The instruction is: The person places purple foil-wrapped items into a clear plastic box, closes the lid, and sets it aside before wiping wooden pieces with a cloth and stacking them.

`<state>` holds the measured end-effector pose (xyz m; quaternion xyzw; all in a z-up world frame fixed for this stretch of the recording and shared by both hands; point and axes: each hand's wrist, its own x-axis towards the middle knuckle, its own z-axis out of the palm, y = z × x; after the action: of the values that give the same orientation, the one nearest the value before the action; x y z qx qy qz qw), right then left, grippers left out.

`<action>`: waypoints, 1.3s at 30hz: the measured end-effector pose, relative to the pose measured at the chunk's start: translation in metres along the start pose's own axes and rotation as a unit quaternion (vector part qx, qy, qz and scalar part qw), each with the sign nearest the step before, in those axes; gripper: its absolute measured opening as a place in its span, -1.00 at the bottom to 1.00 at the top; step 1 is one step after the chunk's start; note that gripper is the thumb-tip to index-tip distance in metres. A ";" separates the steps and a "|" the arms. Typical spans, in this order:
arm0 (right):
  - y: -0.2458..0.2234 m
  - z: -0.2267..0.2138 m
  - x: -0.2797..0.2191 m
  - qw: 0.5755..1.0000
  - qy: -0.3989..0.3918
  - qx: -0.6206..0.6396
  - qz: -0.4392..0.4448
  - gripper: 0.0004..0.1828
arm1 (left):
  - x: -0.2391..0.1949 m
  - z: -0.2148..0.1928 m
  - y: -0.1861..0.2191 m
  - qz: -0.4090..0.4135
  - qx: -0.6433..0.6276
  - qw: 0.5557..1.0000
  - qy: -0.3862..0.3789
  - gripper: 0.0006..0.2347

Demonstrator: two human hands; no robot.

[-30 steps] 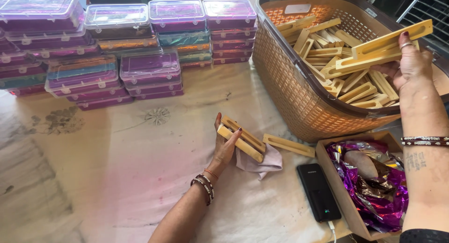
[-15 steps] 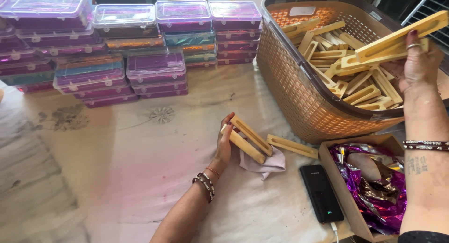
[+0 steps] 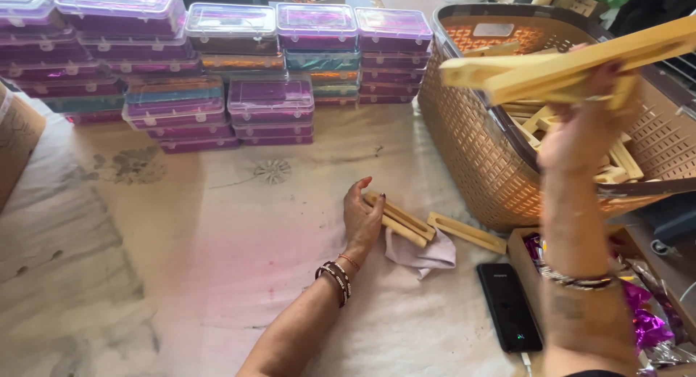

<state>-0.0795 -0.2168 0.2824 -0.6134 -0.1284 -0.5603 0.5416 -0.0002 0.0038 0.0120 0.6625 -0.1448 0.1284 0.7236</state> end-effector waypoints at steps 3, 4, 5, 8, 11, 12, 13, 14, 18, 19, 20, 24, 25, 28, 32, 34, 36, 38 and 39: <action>0.024 0.033 -0.040 0.992 0.000 0.107 0.069 -0.53 | 0.003 -0.004 0.011 0.040 0.125 0.991 0.019 -0.62; 0.035 0.045 -0.056 0.981 0.006 0.149 0.121 -0.53 | 0.003 -0.006 0.015 0.012 0.133 0.991 0.023 -0.65; 0.046 0.056 -0.072 0.966 0.011 0.192 0.172 -0.53 | 0.004 -0.007 0.018 -0.016 0.140 0.990 0.027 -0.68; 0.083 0.078 -0.125 0.932 0.039 0.218 0.288 -0.49 | 0.003 -0.010 0.023 -0.039 0.119 0.992 0.031 -0.66; 0.108 0.081 -0.171 0.896 0.041 0.243 0.369 -0.46 | 0.003 -0.007 0.010 -0.042 -0.096 0.994 -0.001 -0.39; 0.111 0.081 -0.181 0.896 0.038 0.244 0.370 -0.46 | 0.005 -0.004 -0.006 -0.042 -0.096 0.994 0.003 -0.39; 0.113 0.082 -0.190 0.878 0.037 0.239 0.413 -0.47 | 0.007 -0.001 -0.021 -0.048 -0.132 0.990 0.002 -0.40; 0.115 0.081 -0.200 0.858 0.037 0.234 0.455 -0.48 | 0.007 0.002 -0.037 -0.055 -0.167 0.984 0.000 -0.41; 0.135 0.069 -0.227 0.821 0.027 0.248 0.513 -0.53 | 0.016 -0.002 -0.042 -0.143 -0.335 0.930 0.055 -0.39; 0.135 0.068 -0.228 0.811 0.010 0.266 0.521 -0.54 | 0.019 -0.003 -0.044 -0.169 -0.359 0.917 0.042 -0.45; 0.134 0.066 -0.230 0.801 -0.006 0.282 0.529 -0.56 | 0.020 -0.004 -0.046 -0.196 -0.383 0.902 0.028 -0.51; 0.165 0.046 -0.237 0.799 0.007 0.306 0.517 -0.59 | 0.020 -0.013 -0.021 -0.190 -0.313 0.929 0.042 -0.63; 0.174 0.043 -0.239 0.826 0.025 0.297 0.479 -0.58 | 0.021 -0.015 -0.018 -0.191 -0.302 0.933 0.044 -0.65; 0.158 0.045 -0.227 0.871 0.067 0.227 0.431 -0.59 | 0.021 -0.016 -0.025 -0.175 -0.329 0.927 0.044 -0.68; 0.136 0.047 -0.209 0.894 0.123 0.094 0.420 -0.66 | 0.020 -0.014 -0.030 -0.153 -0.345 0.925 0.031 -0.68; 0.136 0.046 -0.206 0.903 0.115 0.070 0.408 -0.66 | 0.018 -0.016 -0.015 -0.160 -0.356 0.920 0.028 -0.68; 0.129 0.049 -0.203 0.911 0.107 0.046 0.396 -0.66 | 0.017 -0.017 -0.006 -0.166 -0.366 0.915 0.023 -0.69; 0.113 0.055 -0.199 0.931 0.053 -0.072 0.353 -0.70 | 0.017 -0.016 -0.003 -0.182 -0.371 0.911 0.007 -0.70; 0.107 0.058 -0.202 0.931 0.055 -0.073 0.353 -0.70 | 0.016 -0.014 -0.008 -0.183 -0.371 0.911 0.006 -0.70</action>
<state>-0.0341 -0.1195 0.0723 -0.6254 0.1678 -0.3731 0.6645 0.0176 0.0168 0.0099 0.3609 -0.0537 -0.0653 0.9288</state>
